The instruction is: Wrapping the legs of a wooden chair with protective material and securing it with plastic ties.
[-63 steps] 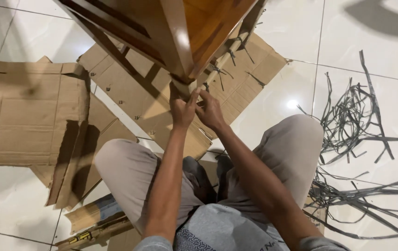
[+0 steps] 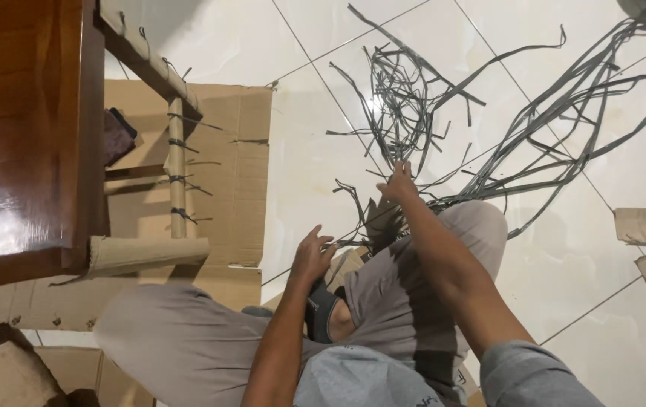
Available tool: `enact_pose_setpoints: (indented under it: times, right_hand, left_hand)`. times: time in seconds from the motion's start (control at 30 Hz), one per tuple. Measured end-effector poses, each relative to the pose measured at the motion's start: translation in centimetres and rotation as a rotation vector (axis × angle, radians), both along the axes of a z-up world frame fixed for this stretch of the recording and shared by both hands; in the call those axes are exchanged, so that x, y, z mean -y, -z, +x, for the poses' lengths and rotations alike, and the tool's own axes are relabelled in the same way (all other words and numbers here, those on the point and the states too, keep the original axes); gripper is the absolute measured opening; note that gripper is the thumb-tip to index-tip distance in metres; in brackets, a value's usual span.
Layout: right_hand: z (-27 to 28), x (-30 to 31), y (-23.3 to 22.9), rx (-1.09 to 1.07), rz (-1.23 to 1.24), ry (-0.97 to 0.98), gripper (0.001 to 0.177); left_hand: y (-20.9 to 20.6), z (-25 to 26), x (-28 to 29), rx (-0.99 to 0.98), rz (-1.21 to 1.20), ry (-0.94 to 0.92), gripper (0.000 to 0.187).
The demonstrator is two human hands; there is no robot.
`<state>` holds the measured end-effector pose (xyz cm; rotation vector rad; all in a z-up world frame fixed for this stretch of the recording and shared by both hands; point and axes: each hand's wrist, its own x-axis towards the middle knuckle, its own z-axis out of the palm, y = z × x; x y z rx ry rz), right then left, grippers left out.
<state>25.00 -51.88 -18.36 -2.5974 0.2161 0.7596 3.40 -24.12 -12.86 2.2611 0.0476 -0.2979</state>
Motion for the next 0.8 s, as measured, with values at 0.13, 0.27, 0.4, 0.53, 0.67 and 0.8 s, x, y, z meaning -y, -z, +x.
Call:
enact_pose_setpoints:
  times: [0.13,0.27,0.4,0.53,0.67,0.8]
  right_hand:
    - [-0.4,0.5,2.5,-0.028,0.086,-0.016,0.110]
    - [-2.3,-1.8,1.0,-0.191,-0.118,-0.302,0.067]
    - [-6.8,-5.8,-6.2,-0.420,-0.150,-0.645,0.044]
    - [-8.2,-7.6,-9.4,-0.505,-0.216,-0.720,0.036]
    - [-5.9,-7.0,-10.1,-0.312,-0.153,-0.601,0.039]
    - [-2.1,-5.6,-8.4,-0.009,-0.057,-0.254,0.053]
  left_hand:
    - [-1.0,0.7,-0.2,-0.077,-0.013,-0.083,0.039]
    - [0.7,1.4,0.4,-0.146,-0.078,-0.146,0.043]
    - [3.5,1.3,0.9,-0.138,-0.014,-0.119,0.037]
    - [3.9,0.9,1.1,-0.148,-0.013,-0.098,0.037]
    - [4.1,0.8,1.1,-0.156,-0.016,-0.099,0.035]
    - [1.2,0.4,0.4,-0.180,-0.008,-0.087,0.034]
